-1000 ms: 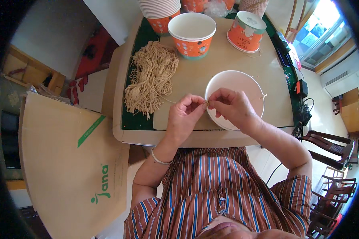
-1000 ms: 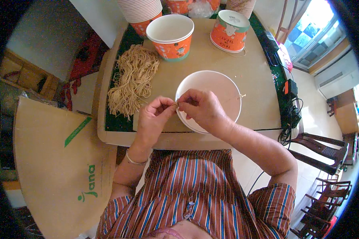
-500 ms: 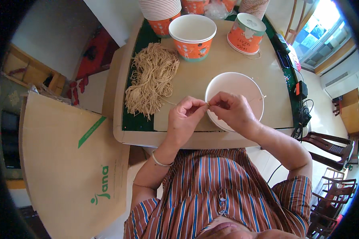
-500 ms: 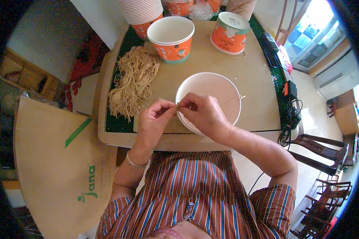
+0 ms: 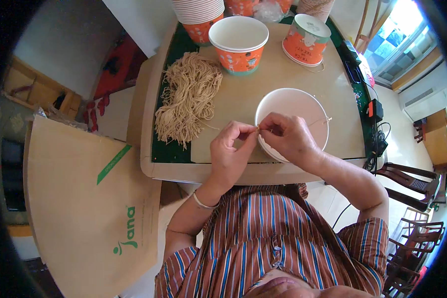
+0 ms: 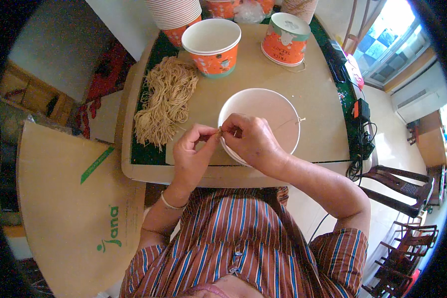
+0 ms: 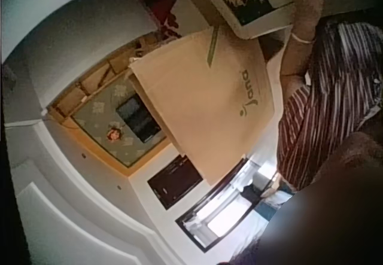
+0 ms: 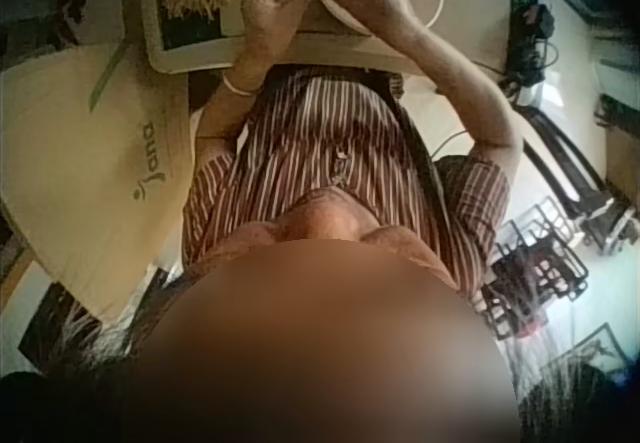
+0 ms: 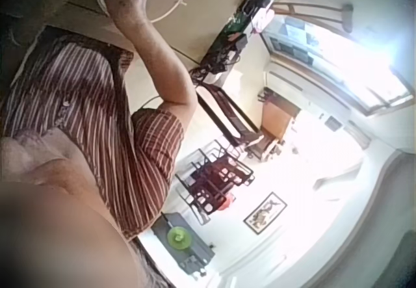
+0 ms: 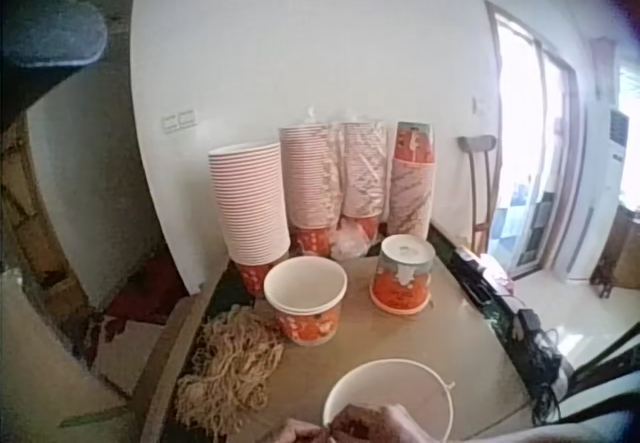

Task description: Manually attaching and tying thin string handles to paper bowls.

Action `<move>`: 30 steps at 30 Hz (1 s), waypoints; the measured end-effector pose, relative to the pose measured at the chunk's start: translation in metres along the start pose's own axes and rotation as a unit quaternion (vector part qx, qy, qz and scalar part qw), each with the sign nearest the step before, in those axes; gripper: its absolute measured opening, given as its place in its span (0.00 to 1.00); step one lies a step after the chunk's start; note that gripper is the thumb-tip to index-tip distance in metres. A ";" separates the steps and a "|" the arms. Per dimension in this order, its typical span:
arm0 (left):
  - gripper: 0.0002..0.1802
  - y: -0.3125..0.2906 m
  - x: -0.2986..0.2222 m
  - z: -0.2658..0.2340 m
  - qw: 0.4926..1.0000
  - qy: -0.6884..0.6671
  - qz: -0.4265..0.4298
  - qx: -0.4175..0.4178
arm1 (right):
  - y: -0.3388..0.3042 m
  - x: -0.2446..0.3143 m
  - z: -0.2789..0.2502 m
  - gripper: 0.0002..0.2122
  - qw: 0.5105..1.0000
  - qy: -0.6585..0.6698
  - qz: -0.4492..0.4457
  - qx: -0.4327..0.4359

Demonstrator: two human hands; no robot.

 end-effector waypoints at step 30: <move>0.04 0.006 0.005 -0.001 1.000 0.012 0.000 0.028 | 0.003 -0.003 0.002 0.04 0.998 0.009 -0.045 0.052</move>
Point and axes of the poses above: each hand's wrist, its own y-axis towards the middle knuckle, its own z-axis out of the palm, x = y × z, the point moved 5 cm from there along y, towards the middle knuckle, and after that the axes turned 8 degrees about y, right-handed, at the moved point
